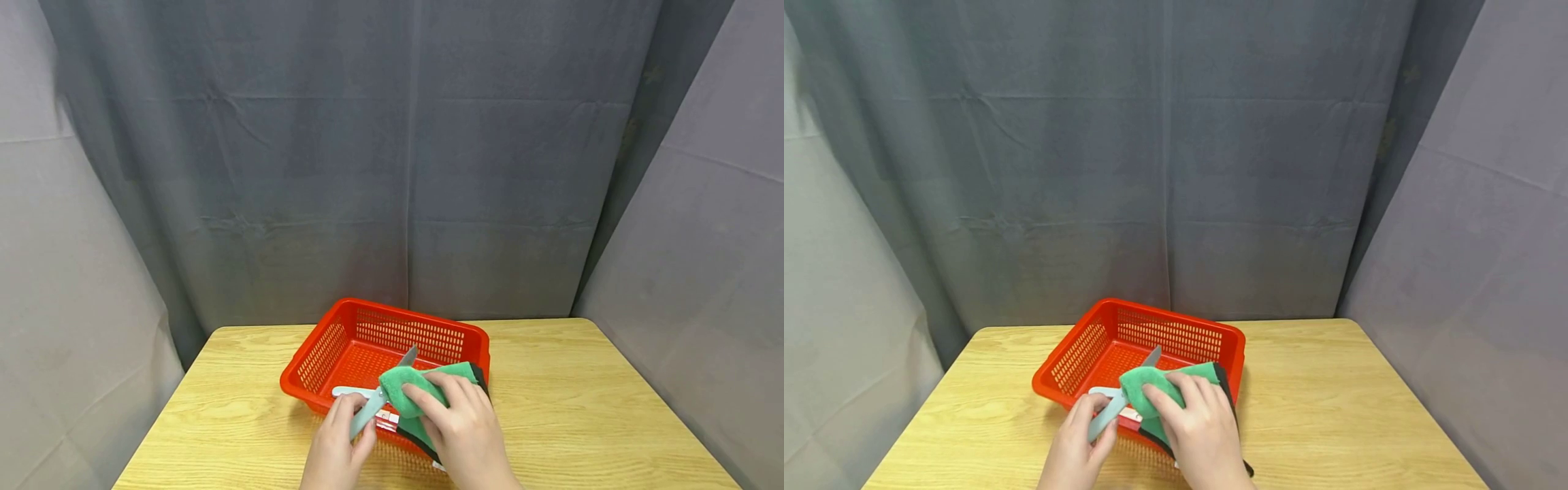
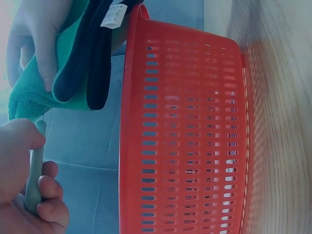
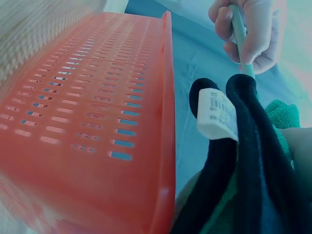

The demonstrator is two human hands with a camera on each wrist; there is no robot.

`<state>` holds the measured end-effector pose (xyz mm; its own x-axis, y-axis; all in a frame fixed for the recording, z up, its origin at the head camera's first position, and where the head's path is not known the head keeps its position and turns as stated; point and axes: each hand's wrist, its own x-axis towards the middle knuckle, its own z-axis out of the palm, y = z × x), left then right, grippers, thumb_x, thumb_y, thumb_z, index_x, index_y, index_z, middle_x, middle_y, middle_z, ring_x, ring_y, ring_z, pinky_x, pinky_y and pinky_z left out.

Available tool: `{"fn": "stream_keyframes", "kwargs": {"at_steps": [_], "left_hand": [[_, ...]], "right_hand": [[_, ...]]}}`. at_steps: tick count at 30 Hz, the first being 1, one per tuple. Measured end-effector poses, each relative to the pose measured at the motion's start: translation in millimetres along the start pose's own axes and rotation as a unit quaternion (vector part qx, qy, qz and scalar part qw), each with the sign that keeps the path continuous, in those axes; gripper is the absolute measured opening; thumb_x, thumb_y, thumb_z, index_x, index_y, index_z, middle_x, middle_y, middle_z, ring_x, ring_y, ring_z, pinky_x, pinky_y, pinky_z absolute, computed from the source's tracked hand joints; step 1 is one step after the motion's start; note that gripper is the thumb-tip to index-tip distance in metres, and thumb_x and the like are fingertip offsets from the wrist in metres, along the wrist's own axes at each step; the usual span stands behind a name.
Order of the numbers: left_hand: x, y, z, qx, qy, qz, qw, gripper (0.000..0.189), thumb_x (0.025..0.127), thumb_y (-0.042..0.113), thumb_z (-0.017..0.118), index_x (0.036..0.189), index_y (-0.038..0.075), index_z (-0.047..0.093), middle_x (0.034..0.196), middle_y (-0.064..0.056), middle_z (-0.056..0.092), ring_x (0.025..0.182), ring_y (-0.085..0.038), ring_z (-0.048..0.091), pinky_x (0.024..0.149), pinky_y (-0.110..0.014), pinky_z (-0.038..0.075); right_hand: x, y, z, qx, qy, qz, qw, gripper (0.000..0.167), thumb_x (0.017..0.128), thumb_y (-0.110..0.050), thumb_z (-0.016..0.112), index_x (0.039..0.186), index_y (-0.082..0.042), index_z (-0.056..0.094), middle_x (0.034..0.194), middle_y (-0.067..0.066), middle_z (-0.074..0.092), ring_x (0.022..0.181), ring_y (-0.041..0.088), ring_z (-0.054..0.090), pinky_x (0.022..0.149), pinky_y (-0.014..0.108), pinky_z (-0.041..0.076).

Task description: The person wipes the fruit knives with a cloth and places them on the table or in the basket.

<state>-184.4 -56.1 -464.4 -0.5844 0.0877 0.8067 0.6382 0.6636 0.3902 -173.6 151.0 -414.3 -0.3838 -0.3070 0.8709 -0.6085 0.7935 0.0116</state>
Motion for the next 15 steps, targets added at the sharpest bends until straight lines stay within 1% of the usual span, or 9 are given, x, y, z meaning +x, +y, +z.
{"fn": "stream_keyframes", "kwargs": {"at_steps": [3,5,7,8,10,12,13,15], "left_hand": [[-0.3,0.6,-0.3,0.001,-0.001,-0.001,1.0,0.038,0.073,0.002,0.081,0.105,0.011,0.063,0.092,0.006,0.059,0.075,0.0,0.052,0.07,-0.013,0.044],[-0.2,0.7,-0.7,0.006,-0.001,0.002,1.0,0.038,0.073,0.002,0.081,0.105,0.011,0.063,0.091,0.007,0.058,0.074,0.0,0.051,0.069,-0.013,0.043],[0.0,0.4,-1.0,0.013,0.0,0.009,0.9999,0.038,0.073,0.003,0.081,0.105,0.01,0.063,0.09,0.007,0.058,0.073,0.0,0.05,0.067,-0.013,0.042],[0.2,0.1,-1.1,0.017,0.001,0.014,0.9998,0.037,0.073,0.004,0.081,0.105,0.01,0.063,0.09,0.006,0.058,0.073,0.0,0.05,0.067,-0.014,0.042],[0.5,-0.5,-1.3,0.024,0.002,0.023,0.9995,0.037,0.073,0.005,0.081,0.104,0.009,0.063,0.089,0.006,0.057,0.072,-0.001,0.049,0.066,-0.014,0.042],[0.5,-1.0,-1.4,0.03,0.003,0.03,0.9991,0.036,0.073,0.005,0.08,0.104,0.009,0.063,0.089,0.006,0.057,0.071,-0.001,0.048,0.065,-0.014,0.042],[0.5,-1.2,-1.5,0.033,0.003,0.032,0.9989,0.036,0.073,0.006,0.08,0.104,0.009,0.063,0.089,0.005,0.057,0.071,-0.001,0.048,0.065,-0.015,0.041],[0.2,-1.5,-1.6,0.036,0.002,0.034,0.9988,0.036,0.073,0.006,0.079,0.104,0.009,0.063,0.089,0.005,0.057,0.071,-0.001,0.048,0.065,-0.015,0.041]], "right_hand": [[-0.9,0.1,0.7,0.001,0.0,-0.001,1.0,0.051,0.072,-0.008,0.085,0.118,-0.028,0.075,0.113,0.006,0.071,0.095,0.028,0.067,0.074,0.045,0.055],[-1.5,0.5,1.5,0.001,0.002,-0.001,1.0,0.033,0.087,-0.015,0.078,0.118,-0.027,0.075,0.113,0.005,0.071,0.095,0.028,0.067,0.074,0.045,0.055],[-2.3,0.8,1.8,0.002,-0.002,0.001,1.0,0.027,0.092,-0.018,0.074,0.118,-0.028,0.075,0.113,0.005,0.071,0.096,0.028,0.067,0.074,0.045,0.055],[-2.5,0.9,1.8,0.001,-0.005,0.003,1.0,0.026,0.093,-0.019,0.073,0.118,-0.028,0.075,0.113,0.005,0.071,0.096,0.028,0.067,0.074,0.045,0.055],[-2.8,1.3,2.0,-0.001,-0.012,0.005,0.9999,0.029,0.09,-0.017,0.077,0.117,-0.028,0.075,0.112,0.004,0.071,0.096,0.027,0.067,0.074,0.045,0.055],[-3.1,1.4,1.9,-0.002,-0.021,0.01,0.9997,0.047,0.075,-0.01,0.086,0.117,-0.028,0.075,0.113,0.004,0.071,0.096,0.027,0.067,0.075,0.045,0.055],[-3.0,1.7,2.0,-0.004,-0.021,0.011,0.9997,0.051,0.071,-0.009,0.088,0.117,-0.028,0.075,0.112,0.004,0.071,0.096,0.027,0.067,0.075,0.045,0.055],[-2.8,2.6,2.2,-0.007,-0.02,0.012,0.9997,0.056,0.067,-0.007,0.091,0.116,-0.027,0.075,0.112,0.005,0.071,0.095,0.027,0.067,0.074,0.045,0.055]]}}
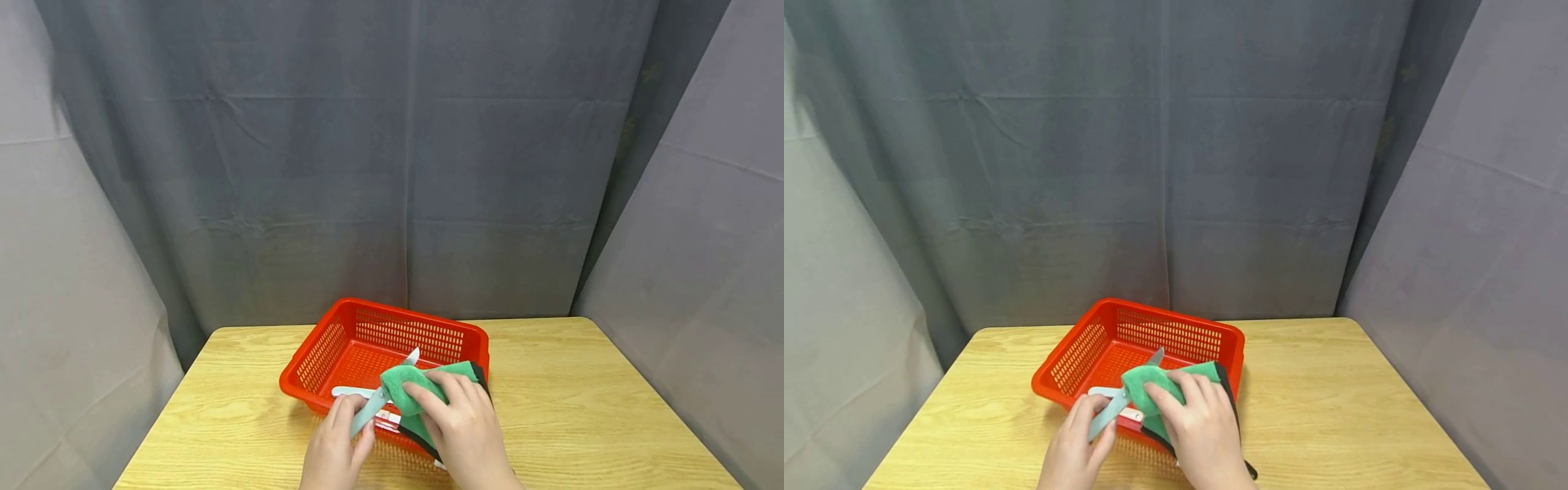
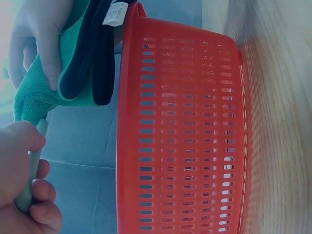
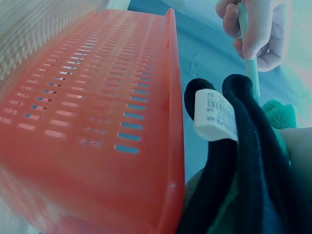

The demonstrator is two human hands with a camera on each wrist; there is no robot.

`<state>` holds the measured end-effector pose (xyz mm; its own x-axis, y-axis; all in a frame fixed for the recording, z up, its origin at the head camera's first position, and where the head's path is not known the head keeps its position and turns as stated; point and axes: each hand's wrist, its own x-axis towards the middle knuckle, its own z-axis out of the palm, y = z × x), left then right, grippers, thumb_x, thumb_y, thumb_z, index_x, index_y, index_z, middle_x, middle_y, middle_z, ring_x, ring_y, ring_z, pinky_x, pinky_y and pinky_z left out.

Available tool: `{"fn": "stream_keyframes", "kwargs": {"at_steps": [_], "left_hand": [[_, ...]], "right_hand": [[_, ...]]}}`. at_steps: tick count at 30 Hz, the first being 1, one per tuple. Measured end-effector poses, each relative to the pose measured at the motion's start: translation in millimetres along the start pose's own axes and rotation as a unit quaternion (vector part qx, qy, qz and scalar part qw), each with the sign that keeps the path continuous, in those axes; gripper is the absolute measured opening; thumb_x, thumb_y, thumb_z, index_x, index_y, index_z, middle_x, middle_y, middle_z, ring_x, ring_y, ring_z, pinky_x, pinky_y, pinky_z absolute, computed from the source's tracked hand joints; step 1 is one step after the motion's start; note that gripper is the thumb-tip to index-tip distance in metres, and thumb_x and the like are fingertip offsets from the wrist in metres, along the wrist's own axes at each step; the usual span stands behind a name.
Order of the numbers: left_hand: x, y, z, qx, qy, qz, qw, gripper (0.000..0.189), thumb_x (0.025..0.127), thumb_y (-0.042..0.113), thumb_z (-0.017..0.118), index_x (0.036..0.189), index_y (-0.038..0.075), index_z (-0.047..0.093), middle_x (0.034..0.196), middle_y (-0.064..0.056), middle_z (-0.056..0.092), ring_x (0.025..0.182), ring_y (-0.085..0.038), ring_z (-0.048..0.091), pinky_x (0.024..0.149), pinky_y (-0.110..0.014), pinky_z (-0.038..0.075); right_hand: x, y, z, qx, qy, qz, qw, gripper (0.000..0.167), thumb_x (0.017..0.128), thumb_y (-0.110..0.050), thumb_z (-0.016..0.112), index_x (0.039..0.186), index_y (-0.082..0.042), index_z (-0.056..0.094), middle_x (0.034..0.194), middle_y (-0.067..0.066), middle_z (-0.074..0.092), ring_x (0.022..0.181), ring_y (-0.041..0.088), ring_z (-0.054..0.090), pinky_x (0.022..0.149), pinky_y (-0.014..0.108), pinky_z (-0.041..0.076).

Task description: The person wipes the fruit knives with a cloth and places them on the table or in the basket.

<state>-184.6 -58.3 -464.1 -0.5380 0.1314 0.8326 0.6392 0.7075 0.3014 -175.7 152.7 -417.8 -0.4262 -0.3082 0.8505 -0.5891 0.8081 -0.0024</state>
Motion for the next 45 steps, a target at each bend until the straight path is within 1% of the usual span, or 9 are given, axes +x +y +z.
{"fn": "stream_keyframes", "kwargs": {"at_steps": [7,15,22,25,29,36,45], "left_hand": [[-0.3,1.1,-0.3,0.003,-0.01,0.002,0.9999,0.037,0.073,0.007,0.081,0.105,0.01,0.063,0.091,0.006,0.059,0.072,-0.001,0.049,0.065,-0.014,0.041],[-0.2,1.0,1.1,-0.005,0.0,0.022,0.9997,0.035,0.072,0.007,0.079,0.104,0.008,0.064,0.089,0.006,0.056,0.07,-0.002,0.047,0.064,-0.014,0.04],[-1.1,1.5,1.6,-0.007,-0.001,0.023,0.9997,0.036,0.071,0.008,0.079,0.104,0.008,0.064,0.088,0.006,0.055,0.07,0.0,0.045,0.063,-0.012,0.038],[-1.3,2.3,1.5,-0.007,-0.002,0.017,0.9998,0.037,0.071,0.007,0.08,0.103,0.009,0.064,0.088,0.007,0.054,0.07,0.0,0.044,0.063,-0.012,0.038],[-1.4,3.1,1.5,-0.005,-0.002,0.003,1.0,0.038,0.07,0.006,0.081,0.103,0.009,0.064,0.088,0.007,0.055,0.071,0.0,0.046,0.063,-0.012,0.039],[-0.8,5.9,-0.5,-0.013,-0.015,-0.038,0.9991,0.039,0.072,0.004,0.084,0.105,0.011,0.064,0.092,0.007,0.059,0.072,0.0,0.048,0.064,-0.013,0.04],[5.9,10.5,-3.5,-0.015,-0.024,-0.055,0.9981,0.038,0.075,0.004,0.083,0.107,0.012,0.064,0.094,0.007,0.062,0.073,-0.002,0.051,0.064,-0.019,0.045]], "right_hand": [[0.8,5.5,-1.8,-0.01,0.009,0.012,0.9998,0.061,0.063,-0.004,0.093,0.117,-0.027,0.075,0.113,0.006,0.072,0.095,0.028,0.068,0.071,0.045,0.055],[2.3,11.4,-4.4,-0.03,0.011,0.035,0.9989,0.061,0.063,-0.002,0.093,0.116,-0.027,0.075,0.111,0.009,0.071,0.094,0.029,0.067,0.072,0.045,0.055],[4.0,13.6,-6.7,-0.038,0.021,0.058,0.9973,0.059,0.065,0.0,0.091,0.115,-0.027,0.075,0.11,0.009,0.071,0.094,0.03,0.067,0.07,0.046,0.055],[4.6,14.7,-8.8,-0.043,0.017,0.071,0.9964,0.058,0.067,0.001,0.09,0.116,-0.026,0.075,0.11,0.009,0.071,0.094,0.031,0.067,0.07,0.047,0.054],[5.8,14.5,-12.1,-0.043,0.015,0.077,0.996,0.058,0.068,0.002,0.089,0.117,-0.026,0.075,0.111,0.009,0.071,0.096,0.032,0.067,0.071,0.047,0.054],[6.8,12.0,-12.9,-0.04,0.03,0.057,0.9971,0.058,0.066,0.001,0.088,0.115,-0.026,0.075,0.111,0.01,0.071,0.096,0.031,0.067,0.071,0.048,0.055],[7.3,8.0,-12.4,-0.028,0.03,0.049,0.998,0.056,0.066,-0.001,0.09,0.114,-0.026,0.076,0.11,0.011,0.072,0.094,0.031,0.067,0.074,0.049,0.057]]}}
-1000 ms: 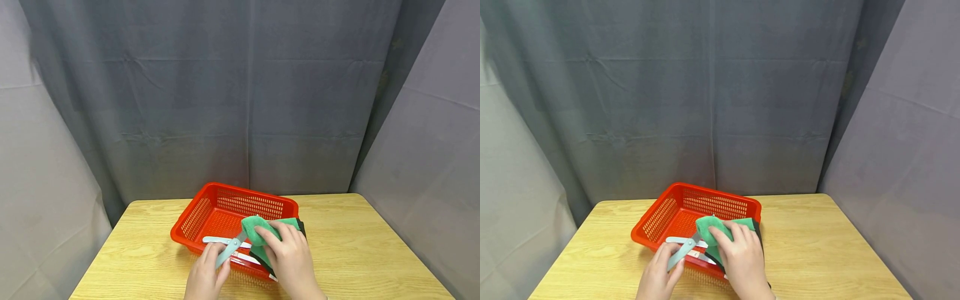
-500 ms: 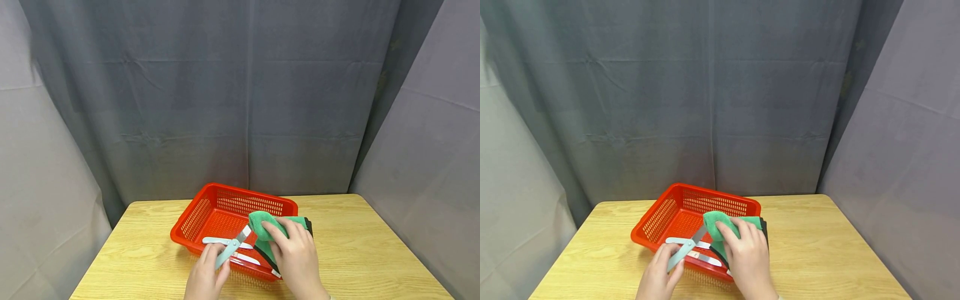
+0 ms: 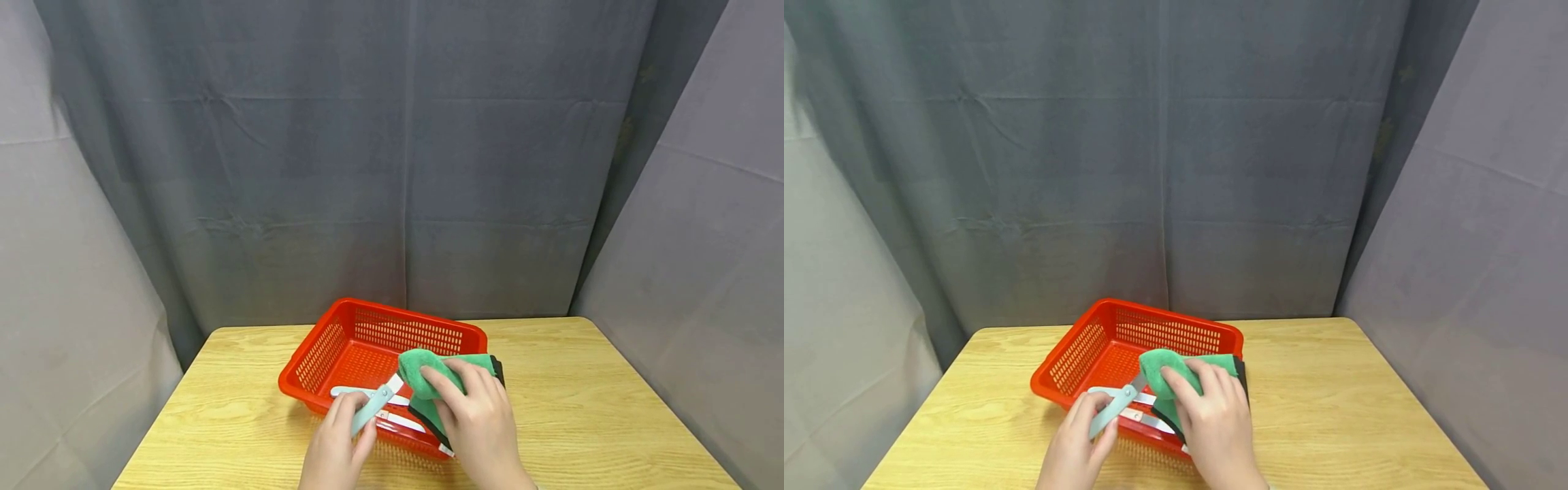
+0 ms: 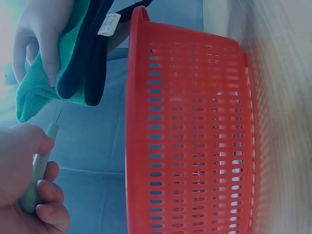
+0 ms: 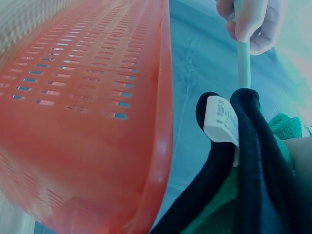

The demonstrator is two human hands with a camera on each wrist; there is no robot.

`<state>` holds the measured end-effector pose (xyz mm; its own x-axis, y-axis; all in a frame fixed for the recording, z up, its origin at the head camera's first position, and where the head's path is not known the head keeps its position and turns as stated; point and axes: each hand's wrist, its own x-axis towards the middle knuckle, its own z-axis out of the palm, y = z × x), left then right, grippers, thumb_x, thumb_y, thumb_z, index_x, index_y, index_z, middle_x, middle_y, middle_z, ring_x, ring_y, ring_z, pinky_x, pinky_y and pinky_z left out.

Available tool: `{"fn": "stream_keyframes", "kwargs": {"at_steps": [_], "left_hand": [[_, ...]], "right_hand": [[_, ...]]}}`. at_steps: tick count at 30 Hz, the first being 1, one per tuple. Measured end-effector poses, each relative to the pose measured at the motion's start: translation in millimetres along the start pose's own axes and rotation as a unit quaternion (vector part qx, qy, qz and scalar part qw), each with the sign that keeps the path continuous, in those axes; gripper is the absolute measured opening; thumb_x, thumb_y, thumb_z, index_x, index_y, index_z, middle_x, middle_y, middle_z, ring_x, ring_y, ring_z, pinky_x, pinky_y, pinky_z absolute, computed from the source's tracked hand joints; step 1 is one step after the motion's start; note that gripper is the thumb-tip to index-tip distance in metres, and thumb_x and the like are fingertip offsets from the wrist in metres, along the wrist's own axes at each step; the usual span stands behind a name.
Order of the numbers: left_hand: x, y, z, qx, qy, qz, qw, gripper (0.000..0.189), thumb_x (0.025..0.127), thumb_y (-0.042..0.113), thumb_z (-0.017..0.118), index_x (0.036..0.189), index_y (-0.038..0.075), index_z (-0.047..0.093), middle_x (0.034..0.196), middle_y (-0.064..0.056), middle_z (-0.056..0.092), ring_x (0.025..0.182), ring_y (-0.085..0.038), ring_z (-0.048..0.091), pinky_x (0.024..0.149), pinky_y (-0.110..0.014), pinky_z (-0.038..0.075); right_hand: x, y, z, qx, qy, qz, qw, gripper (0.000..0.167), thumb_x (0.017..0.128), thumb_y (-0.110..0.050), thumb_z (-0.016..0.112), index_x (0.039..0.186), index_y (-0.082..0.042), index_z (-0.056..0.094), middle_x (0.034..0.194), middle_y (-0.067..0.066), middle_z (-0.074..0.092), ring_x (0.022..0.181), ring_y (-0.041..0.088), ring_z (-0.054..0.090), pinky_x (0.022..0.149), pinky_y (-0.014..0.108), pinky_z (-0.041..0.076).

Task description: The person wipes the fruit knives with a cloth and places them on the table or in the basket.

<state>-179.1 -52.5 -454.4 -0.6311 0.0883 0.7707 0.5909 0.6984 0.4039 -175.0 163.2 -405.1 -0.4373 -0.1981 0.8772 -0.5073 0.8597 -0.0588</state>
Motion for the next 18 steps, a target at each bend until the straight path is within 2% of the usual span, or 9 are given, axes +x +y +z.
{"fn": "stream_keyframes", "kwargs": {"at_steps": [11,18], "left_hand": [[13.3,9.6,-4.6,-0.005,-0.033,-0.019,0.9993,0.036,0.08,0.007,0.082,0.109,0.012,0.062,0.09,0.008,0.057,0.07,-0.002,0.047,0.06,-0.021,0.044],[16.0,13.2,-3.4,-0.01,-0.042,-0.021,0.9989,0.035,0.08,0.007,0.081,0.109,0.01,0.062,0.09,0.007,0.057,0.069,-0.004,0.048,0.059,-0.021,0.045]], "right_hand": [[0.0,-2.1,1.3,0.0,0.006,-0.01,0.9999,0.058,0.064,-0.002,0.094,0.115,-0.025,0.077,0.11,0.01,0.073,0.094,0.031,0.067,0.074,0.047,0.057],[-1.1,-2.8,0.8,0.009,-0.008,-0.001,0.9999,0.055,0.068,-0.003,0.09,0.116,-0.025,0.076,0.111,0.011,0.072,0.095,0.032,0.067,0.077,0.049,0.056]]}}
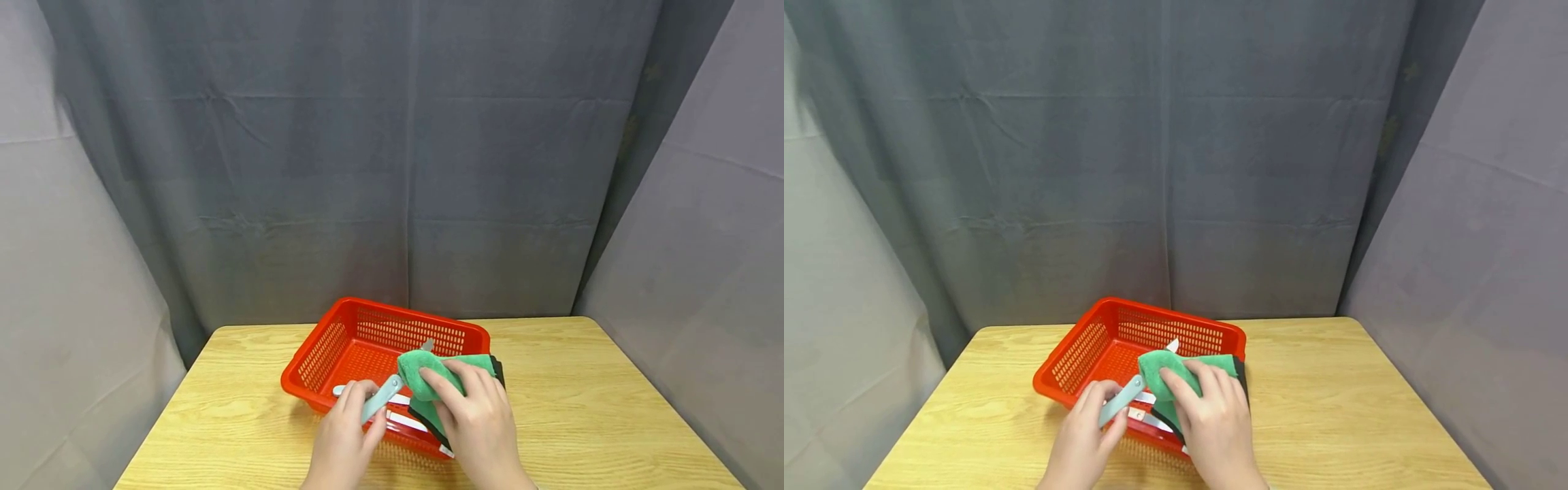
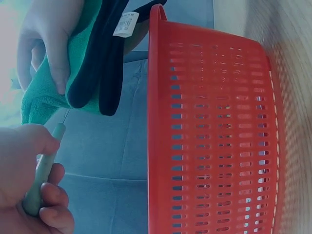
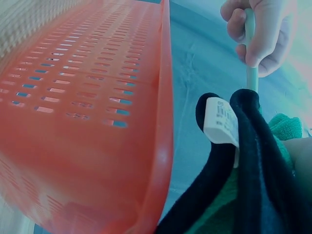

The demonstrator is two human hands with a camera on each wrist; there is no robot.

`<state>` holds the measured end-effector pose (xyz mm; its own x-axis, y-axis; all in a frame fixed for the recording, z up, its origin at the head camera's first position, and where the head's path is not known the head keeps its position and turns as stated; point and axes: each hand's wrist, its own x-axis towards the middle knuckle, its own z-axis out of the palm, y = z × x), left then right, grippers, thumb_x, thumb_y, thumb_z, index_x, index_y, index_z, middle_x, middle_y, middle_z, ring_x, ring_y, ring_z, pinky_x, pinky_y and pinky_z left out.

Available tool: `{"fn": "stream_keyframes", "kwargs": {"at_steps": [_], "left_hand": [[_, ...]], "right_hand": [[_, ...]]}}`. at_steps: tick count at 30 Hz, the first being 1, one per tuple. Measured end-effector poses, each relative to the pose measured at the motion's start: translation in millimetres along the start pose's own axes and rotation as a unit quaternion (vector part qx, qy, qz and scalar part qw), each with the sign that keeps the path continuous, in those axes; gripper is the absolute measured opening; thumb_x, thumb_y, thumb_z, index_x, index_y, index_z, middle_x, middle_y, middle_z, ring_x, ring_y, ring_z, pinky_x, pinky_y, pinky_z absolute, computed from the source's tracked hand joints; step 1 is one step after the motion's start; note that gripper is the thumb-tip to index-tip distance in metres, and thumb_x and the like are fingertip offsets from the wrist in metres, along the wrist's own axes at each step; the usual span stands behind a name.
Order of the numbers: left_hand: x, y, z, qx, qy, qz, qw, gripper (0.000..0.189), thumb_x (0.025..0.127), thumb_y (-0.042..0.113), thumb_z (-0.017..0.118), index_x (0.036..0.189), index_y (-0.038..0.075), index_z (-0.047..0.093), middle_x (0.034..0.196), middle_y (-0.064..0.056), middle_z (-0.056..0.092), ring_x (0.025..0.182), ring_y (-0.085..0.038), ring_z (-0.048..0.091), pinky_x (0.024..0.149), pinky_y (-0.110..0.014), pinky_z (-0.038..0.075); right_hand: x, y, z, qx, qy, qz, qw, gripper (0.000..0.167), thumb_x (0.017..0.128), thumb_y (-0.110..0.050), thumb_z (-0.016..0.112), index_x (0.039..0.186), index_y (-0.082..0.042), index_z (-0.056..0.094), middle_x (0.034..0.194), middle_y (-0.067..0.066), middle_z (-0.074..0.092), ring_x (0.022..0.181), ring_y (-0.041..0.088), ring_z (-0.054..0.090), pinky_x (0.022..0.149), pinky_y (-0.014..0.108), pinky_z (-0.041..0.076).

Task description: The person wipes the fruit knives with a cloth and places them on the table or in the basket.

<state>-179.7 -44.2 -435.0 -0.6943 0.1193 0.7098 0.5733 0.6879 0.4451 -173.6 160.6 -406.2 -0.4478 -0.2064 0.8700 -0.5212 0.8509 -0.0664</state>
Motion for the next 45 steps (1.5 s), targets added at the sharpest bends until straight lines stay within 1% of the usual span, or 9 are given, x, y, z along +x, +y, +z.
{"fn": "stream_keyframes", "kwargs": {"at_steps": [8,13,20,24,28,38,45], "left_hand": [[-0.5,0.1,2.8,0.0,0.003,-0.004,1.0,0.034,0.08,0.007,0.081,0.108,0.01,0.062,0.091,0.007,0.058,0.07,-0.004,0.049,0.06,-0.022,0.046],[-1.0,-2.3,4.4,-0.001,0.013,0.01,0.9999,0.035,0.079,0.007,0.081,0.108,0.011,0.062,0.089,0.007,0.056,0.069,-0.002,0.047,0.06,-0.02,0.044],[-1.5,-4.2,5.4,-0.001,0.024,0.025,0.9994,0.036,0.078,0.007,0.082,0.107,0.011,0.062,0.088,0.008,0.054,0.069,-0.001,0.045,0.06,-0.017,0.042],[-1.2,-3.9,4.9,-0.001,0.023,0.026,0.9994,0.035,0.078,0.007,0.082,0.107,0.011,0.062,0.087,0.008,0.054,0.069,0.0,0.044,0.059,-0.017,0.041],[-1.3,-3.2,4.2,-0.003,0.02,0.028,0.9994,0.035,0.079,0.007,0.082,0.107,0.011,0.062,0.087,0.008,0.054,0.069,0.0,0.044,0.06,-0.016,0.041],[-1.8,-3.5,3.8,-0.003,0.018,0.028,0.9994,0.034,0.079,0.007,0.082,0.107,0.012,0.063,0.09,0.009,0.058,0.07,0.0,0.046,0.061,-0.018,0.043],[-2.0,-3.7,2.9,-0.004,0.013,0.025,0.9996,0.034,0.079,0.008,0.082,0.107,0.013,0.063,0.088,0.01,0.058,0.069,0.001,0.045,0.06,-0.017,0.042]], "right_hand": [[-0.2,1.7,2.1,-0.011,0.005,-0.017,0.9998,0.06,0.063,-0.003,0.094,0.116,-0.025,0.076,0.11,0.01,0.072,0.094,0.031,0.067,0.075,0.047,0.056],[-0.8,1.9,3.2,-0.012,0.001,-0.018,0.9998,0.061,0.062,-0.003,0.094,0.116,-0.026,0.076,0.11,0.009,0.072,0.095,0.03,0.067,0.075,0.046,0.056],[-0.4,4.3,3.0,-0.014,-0.007,0.0,0.9999,0.06,0.064,-0.002,0.095,0.116,-0.026,0.076,0.112,0.01,0.072,0.095,0.031,0.067,0.075,0.047,0.057],[-0.5,7.1,3.2,-0.019,-0.006,0.012,0.9997,0.059,0.065,-0.001,0.093,0.116,-0.026,0.076,0.112,0.01,0.072,0.095,0.031,0.067,0.072,0.047,0.056],[-0.2,9.6,3.5,-0.023,0.003,0.019,0.9995,0.058,0.066,0.002,0.089,0.115,-0.026,0.076,0.11,0.01,0.072,0.095,0.032,0.067,0.07,0.048,0.054],[0.1,17.6,3.9,-0.035,0.005,0.033,0.9989,0.057,0.067,0.005,0.086,0.116,-0.024,0.075,0.11,0.011,0.071,0.092,0.034,0.066,0.071,0.05,0.055],[0.8,22.4,2.8,-0.035,0.018,0.04,0.9984,0.056,0.068,0.006,0.085,0.116,-0.022,0.076,0.109,0.012,0.07,0.09,0.034,0.065,0.07,0.049,0.054]]}}
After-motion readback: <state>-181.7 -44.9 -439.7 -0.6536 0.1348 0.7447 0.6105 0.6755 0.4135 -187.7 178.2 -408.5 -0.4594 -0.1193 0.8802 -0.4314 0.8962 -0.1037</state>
